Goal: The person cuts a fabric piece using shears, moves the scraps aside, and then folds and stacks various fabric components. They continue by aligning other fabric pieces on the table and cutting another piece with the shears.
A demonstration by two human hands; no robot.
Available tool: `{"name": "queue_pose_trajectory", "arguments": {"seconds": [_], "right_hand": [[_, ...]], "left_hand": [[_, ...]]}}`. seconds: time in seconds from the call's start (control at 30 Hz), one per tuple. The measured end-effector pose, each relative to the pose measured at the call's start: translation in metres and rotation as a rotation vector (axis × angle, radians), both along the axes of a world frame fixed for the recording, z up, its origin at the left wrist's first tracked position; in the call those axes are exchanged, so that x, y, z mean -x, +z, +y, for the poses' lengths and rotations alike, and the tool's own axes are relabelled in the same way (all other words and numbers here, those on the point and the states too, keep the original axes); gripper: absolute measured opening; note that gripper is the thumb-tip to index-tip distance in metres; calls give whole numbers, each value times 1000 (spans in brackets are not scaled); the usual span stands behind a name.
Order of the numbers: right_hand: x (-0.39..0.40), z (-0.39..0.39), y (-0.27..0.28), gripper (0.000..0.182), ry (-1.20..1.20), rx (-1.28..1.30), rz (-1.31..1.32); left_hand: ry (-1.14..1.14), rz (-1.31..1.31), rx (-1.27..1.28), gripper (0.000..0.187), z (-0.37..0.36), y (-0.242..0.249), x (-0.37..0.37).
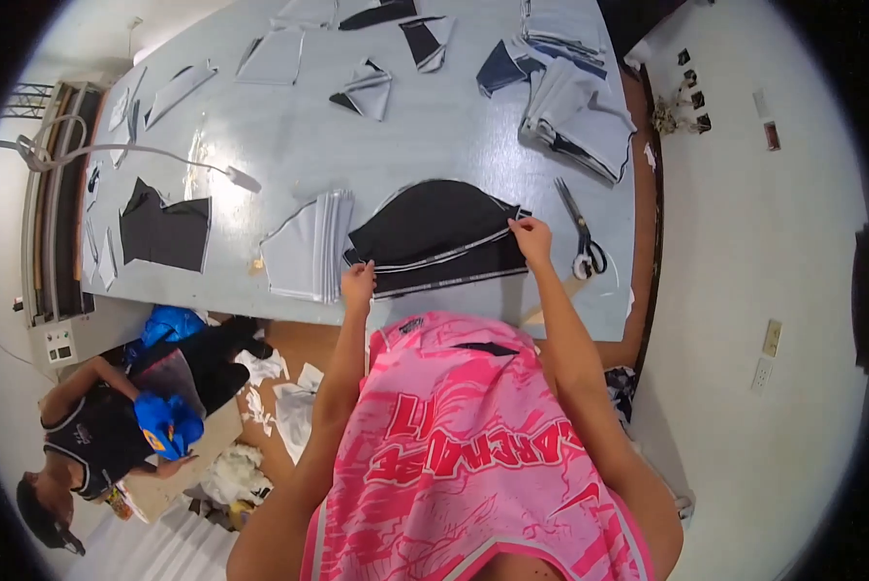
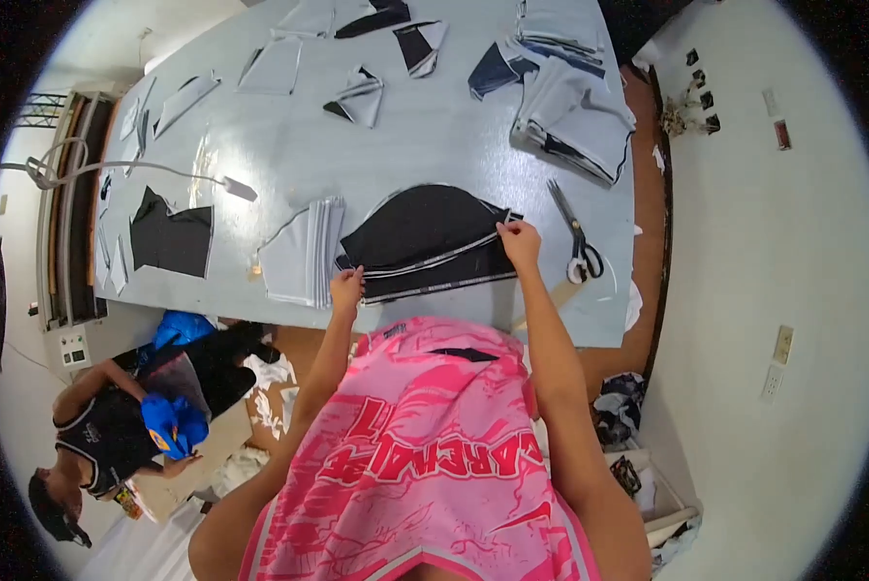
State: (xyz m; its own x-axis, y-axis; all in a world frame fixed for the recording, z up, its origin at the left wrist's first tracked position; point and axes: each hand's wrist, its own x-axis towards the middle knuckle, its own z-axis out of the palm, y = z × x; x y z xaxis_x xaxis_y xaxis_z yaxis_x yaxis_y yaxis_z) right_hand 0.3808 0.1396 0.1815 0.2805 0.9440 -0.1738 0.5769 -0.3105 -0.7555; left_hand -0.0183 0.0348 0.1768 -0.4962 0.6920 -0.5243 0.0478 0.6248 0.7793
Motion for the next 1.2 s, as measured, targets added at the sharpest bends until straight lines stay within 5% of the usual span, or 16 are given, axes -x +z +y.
{"name": "queue_pose_trajectory", "arguments": {"seconds": [0.13,0.27,0.4,0.5,0.67,0.77,0.83,0.87,0.93,1.0,1.2], "right_hand": [[7,38,58,21,-121,106,664],[15,74,109,15,-195,-81,934],[20,58,156,16,-131,-226,920],[16,27,148,19,-133,-161,797],[-5,-30,61,30,-203,-51,635],[-80,-132,11,17,-815,-171,302],[-135,-219,34,20,-1069,80,-277],[-159,-260,42,31,-1201,117,-325],[-232,-368,-22,31,-1215,113,-318],[-275,-437,-53,24,-1475,500,-147],[-283,-477,8,22,-1641,325,163]], "left_hand": [[-51,-38,-178,26,53,48,16],[-40,-73,-337,26,95,140,24],[-52,-107,-295,26,84,185,27],[-6,-129,-193,26,61,176,21],[-74,-141,-15,28,19,59,21],[-104,-176,91,24,11,-22,18],[-231,-171,110,16,5,-50,25],[-283,-179,110,16,1,-57,32],[-377,-179,113,19,5,-54,29],[-486,-150,167,21,19,-40,30],[-662,-8,362,20,39,-30,26]]}}
